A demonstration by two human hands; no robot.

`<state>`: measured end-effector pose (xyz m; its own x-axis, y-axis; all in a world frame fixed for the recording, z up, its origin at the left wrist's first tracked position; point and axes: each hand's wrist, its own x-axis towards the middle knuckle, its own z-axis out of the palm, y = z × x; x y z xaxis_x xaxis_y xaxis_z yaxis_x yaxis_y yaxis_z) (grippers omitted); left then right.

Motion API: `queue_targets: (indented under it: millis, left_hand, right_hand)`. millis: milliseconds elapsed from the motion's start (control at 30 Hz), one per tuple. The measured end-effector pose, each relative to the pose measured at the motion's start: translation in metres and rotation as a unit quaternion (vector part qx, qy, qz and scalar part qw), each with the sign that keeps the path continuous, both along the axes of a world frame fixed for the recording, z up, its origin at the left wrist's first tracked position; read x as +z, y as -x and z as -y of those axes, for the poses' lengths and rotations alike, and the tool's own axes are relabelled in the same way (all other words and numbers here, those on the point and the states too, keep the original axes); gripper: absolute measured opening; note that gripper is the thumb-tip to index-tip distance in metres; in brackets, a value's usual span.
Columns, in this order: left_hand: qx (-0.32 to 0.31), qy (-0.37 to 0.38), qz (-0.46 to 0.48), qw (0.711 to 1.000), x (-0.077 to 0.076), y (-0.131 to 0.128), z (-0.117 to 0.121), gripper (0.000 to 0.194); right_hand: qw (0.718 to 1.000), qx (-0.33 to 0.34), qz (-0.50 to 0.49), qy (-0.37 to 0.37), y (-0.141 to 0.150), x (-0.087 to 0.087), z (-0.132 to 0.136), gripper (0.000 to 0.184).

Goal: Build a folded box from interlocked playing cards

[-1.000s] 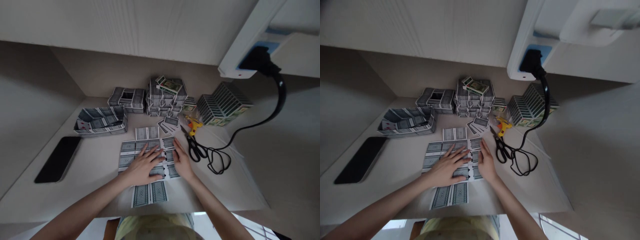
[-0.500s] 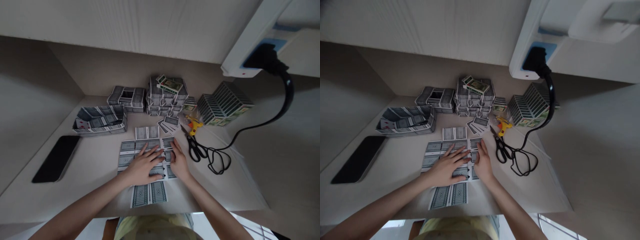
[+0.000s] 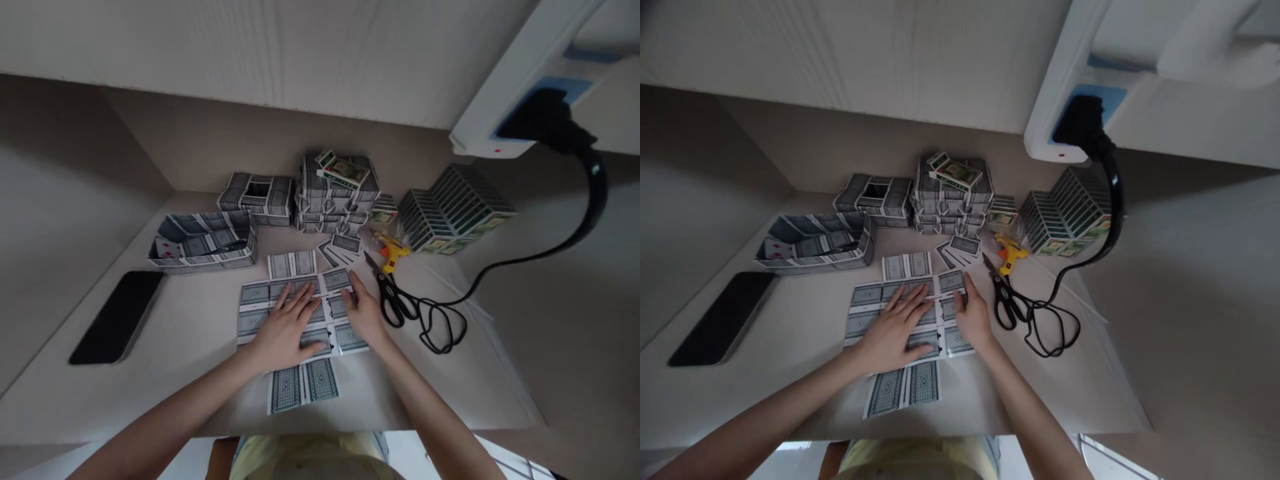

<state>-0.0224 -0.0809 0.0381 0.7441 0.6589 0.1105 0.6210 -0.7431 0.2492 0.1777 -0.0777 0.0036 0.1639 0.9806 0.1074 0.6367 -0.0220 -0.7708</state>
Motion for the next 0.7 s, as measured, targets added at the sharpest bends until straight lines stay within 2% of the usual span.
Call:
queue_targets:
  millis: [167, 333, 433, 567, 700]
  left_hand:
    - [-0.036, 0.01, -0.015, 0.999, 0.001, 0.007, -0.003, 0.077]
    - [-0.059, 0.016, -0.033, 0.998, 0.003, 0.014, -0.005, 0.081]
    - [-0.067, 0.013, -0.037, 0.997, 0.003, 0.016, -0.005, 0.082]
    - [-0.067, 0.006, -0.034, 0.997, 0.002, 0.015, -0.005, 0.083]
    - [-0.069, 0.004, -0.033, 0.997, 0.001, 0.015, -0.005, 0.083]
  right_hand:
    - [0.989, 0.009, 0.136, 0.065, 0.011, 0.011, -0.007, 0.051]
    - [0.973, -0.02, 0.23, -0.012, 0.015, 0.004, 0.0, 0.05]
    - [0.974, -0.015, 0.221, -0.049, 0.016, -0.005, 0.003, 0.051]
    - [0.979, 0.063, 0.186, -0.063, 0.019, -0.012, 0.001, 0.056]
    - [0.972, 0.088, 0.205, -0.07, 0.021, -0.012, 0.0, 0.054]
